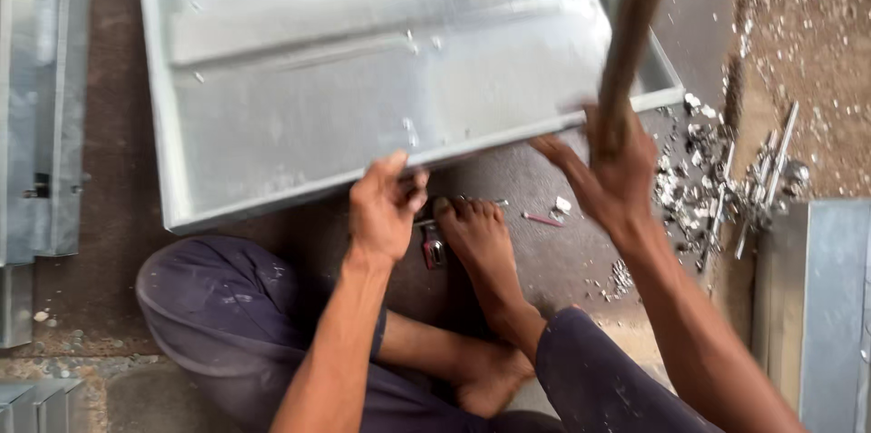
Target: The person assembles a metal box by hammering pins into hinges to attach a lid and then installing a sliding bolt latch onto the front of the box.
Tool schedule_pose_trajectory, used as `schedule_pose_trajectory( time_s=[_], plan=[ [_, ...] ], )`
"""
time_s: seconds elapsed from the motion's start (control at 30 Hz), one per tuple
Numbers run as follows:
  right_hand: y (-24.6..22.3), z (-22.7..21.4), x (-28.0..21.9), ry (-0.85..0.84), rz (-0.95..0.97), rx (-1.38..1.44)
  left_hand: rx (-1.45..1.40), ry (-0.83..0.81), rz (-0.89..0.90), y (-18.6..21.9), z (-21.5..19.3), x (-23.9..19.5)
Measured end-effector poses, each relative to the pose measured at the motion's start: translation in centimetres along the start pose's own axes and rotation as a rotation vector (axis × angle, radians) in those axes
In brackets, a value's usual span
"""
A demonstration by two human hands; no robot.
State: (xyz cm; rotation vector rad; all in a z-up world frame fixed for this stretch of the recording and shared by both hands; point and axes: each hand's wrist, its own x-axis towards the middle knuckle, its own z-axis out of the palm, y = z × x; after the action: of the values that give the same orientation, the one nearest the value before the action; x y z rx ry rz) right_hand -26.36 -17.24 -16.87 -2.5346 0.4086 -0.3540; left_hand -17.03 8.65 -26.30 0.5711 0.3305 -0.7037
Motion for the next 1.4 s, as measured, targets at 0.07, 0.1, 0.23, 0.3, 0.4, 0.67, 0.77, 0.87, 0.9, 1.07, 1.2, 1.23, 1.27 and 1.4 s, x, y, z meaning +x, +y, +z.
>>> schedule_pose_trajectory(
  time_s=[0.07,0.1,0.23,0.3,0.4,0.67,0.77,0.87,0.9,1.07,1.2,1.23,1.27,1.4],
  plan=[
    [0.6,0.7,2.4,0.04,-0.087,0.142,0.099,0.024,-0.075,0.1,1.6,1.0],
    [1.1,1.3,3.0,0.057,-0.09,0.244,0.086,-0.007,-0.114,-0.8,2.7,1.6],
    [4.0,2.2,2.4,0.044,0.046,0.497,0.135,-0.019,-0.129,-3.2,5.1,3.1],
    [5.0,3.4,1.9,0.077,-0.017,0.443,0.229,0.018,-0.079,-3.5,5.3,2.8],
    [5.6,3.3,0.5,0.057,0.075,0.09,0.489,0.062,0.095,-3.1,5.4,2.1],
    [0.7,-0.2,-11.5,-0.233,0.656,0.478,0.659,0.079,0.332,-2.3,4.2,2.9],
    [0.8,0.1,-12.2,-0.034,0.45,0.54,0.647,0.135,0.232,-3.0,2.6,3.5],
    [0.8,1.2,-12.0,-0.127,0.437,0.612,0.666,0.144,0.207,-3.4,1.8,3.5],
    [1.1,1.0,-11.6,-0.185,0.464,0.54,0.683,0.139,0.248,-3.4,2.1,3.6],
    [3.5,-0.8,-13.3,-0.007,0.405,0.729,0.678,0.097,0.263,-3.4,1.8,4.0],
    [2.0,0.6,-13.7,-0.29,0.665,0.435,0.671,0.124,0.237,-3.7,0.7,3.4],
    [1.9,0.6,-12.5,-0.306,0.655,0.39,0.662,0.123,0.248,-3.6,1.3,3.6],
    [1.9,0.2,-11.4,-0.278,0.61,0.378,0.652,0.122,0.258,-3.6,1.9,4.1],
    [2.3,-0.2,-12.6,-0.214,0.508,0.408,0.721,0.127,0.19,-4.1,0.3,3.3]
  ],
)
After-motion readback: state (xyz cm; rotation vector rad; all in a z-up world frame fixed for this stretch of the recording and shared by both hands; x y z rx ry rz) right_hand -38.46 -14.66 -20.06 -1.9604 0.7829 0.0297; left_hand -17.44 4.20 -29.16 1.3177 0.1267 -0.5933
